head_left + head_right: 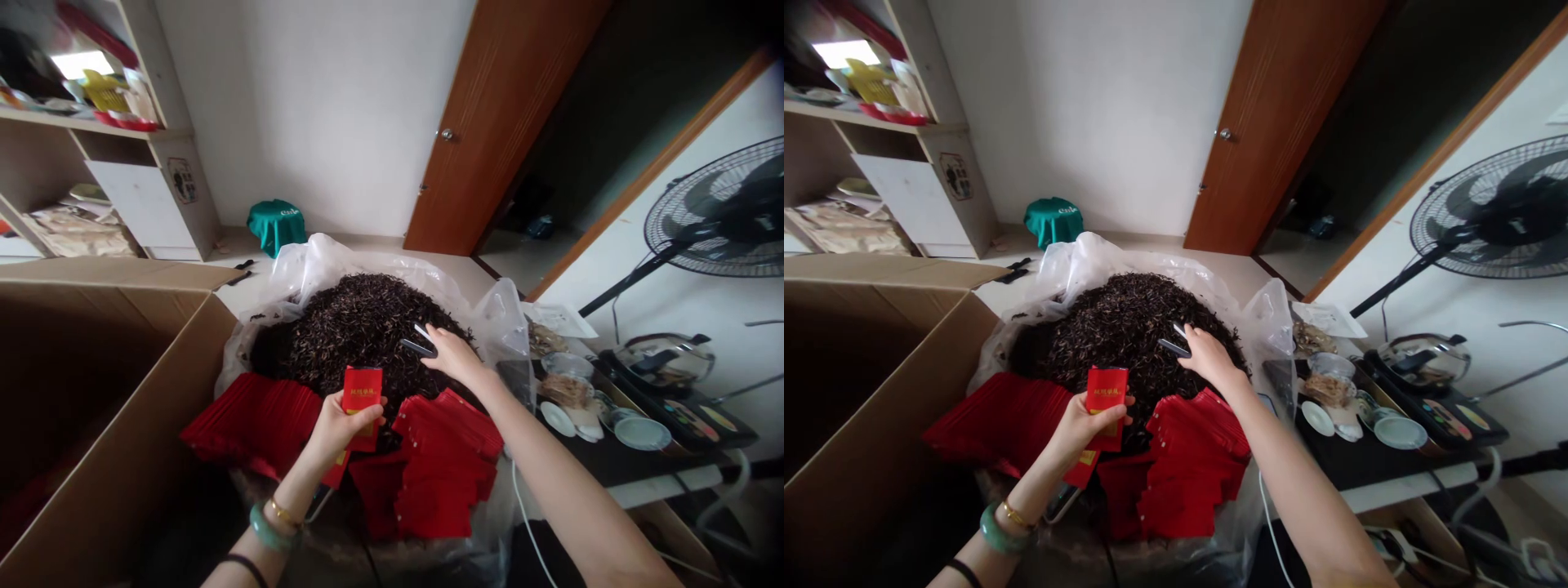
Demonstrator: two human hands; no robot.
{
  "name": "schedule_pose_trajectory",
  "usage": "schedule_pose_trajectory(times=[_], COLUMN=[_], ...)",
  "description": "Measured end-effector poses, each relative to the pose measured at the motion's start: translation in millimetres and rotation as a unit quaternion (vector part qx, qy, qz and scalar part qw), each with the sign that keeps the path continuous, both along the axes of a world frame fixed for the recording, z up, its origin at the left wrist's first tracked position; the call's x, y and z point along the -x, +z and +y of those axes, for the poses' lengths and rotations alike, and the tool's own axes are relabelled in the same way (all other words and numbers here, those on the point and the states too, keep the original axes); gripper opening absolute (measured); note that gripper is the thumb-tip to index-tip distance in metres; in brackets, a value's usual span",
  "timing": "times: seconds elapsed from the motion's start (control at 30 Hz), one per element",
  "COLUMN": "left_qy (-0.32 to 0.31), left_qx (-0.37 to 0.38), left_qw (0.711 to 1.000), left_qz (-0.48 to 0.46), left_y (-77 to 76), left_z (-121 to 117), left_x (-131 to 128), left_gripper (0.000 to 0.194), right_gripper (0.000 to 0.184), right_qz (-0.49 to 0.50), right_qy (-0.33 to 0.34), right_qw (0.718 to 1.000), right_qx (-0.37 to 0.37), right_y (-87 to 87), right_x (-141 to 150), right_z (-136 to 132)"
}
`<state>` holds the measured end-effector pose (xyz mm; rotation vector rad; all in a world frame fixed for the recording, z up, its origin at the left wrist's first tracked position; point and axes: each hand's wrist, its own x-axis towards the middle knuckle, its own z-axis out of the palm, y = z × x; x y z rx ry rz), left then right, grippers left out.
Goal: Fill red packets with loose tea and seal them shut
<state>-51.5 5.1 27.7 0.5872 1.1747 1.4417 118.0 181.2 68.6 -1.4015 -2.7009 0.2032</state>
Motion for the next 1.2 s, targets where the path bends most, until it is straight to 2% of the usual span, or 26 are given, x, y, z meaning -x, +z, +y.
schedule_pose_trajectory(times=[0.1,0.2,0.27,0.33,0.43,0.57,0.77,0.93,1.2], left_qy=[-0.004,-0.012,-0.024,-0.044,-0.073,-0.082,-0.091,-0.091,-0.098], left_qx=[-0.001,0.003,0.009,0.010,0.006,0.020,0.040,0.037,0.037], left_qw=[1.000,1.000,1.000,0.999,0.997,0.995,0.993,0.993,0.992], left_qz=[0.003,0.004,0.004,0.010,0.026,0.052,0.069,0.069,0.076], left_y=[-1.9,-4.5,-6.7,-9.3,-13.6,-18.3,-23.5,-24.9,-19.4], left_z=[2,5,7,7,7,7,10,12,8], left_x=[3,4,4,3,1,-2,-3,-5,-5], left_gripper=[0.052,0.052,0.052,0.049,0.046,0.043,0.043,0.042,0.041], right_gripper=[0.061,0.069,0.065,0.058,0.048,0.032,0.017,0.013,0.011], right_qz=[0.111,0.258,0.283,0.271,0.248,0.259,0.253,0.226,0.199], right_qy=[0.037,0.104,0.139,0.147,0.146,0.127,0.103,0.106,0.090], right_qw=[0.990,0.935,0.906,0.900,0.905,0.903,0.927,0.947,0.961], right_qx=[0.081,0.221,0.283,0.308,0.313,0.318,0.258,0.203,0.171], right_y=[2.6,3.9,6.8,10.6,13.2,8.8,7.2,8.7,11.7], right_x=[-5,-6,-1,6,16,20,20,21,22], right_z=[-6,-23,-35,-45,-54,-63,-71,-71,-78])
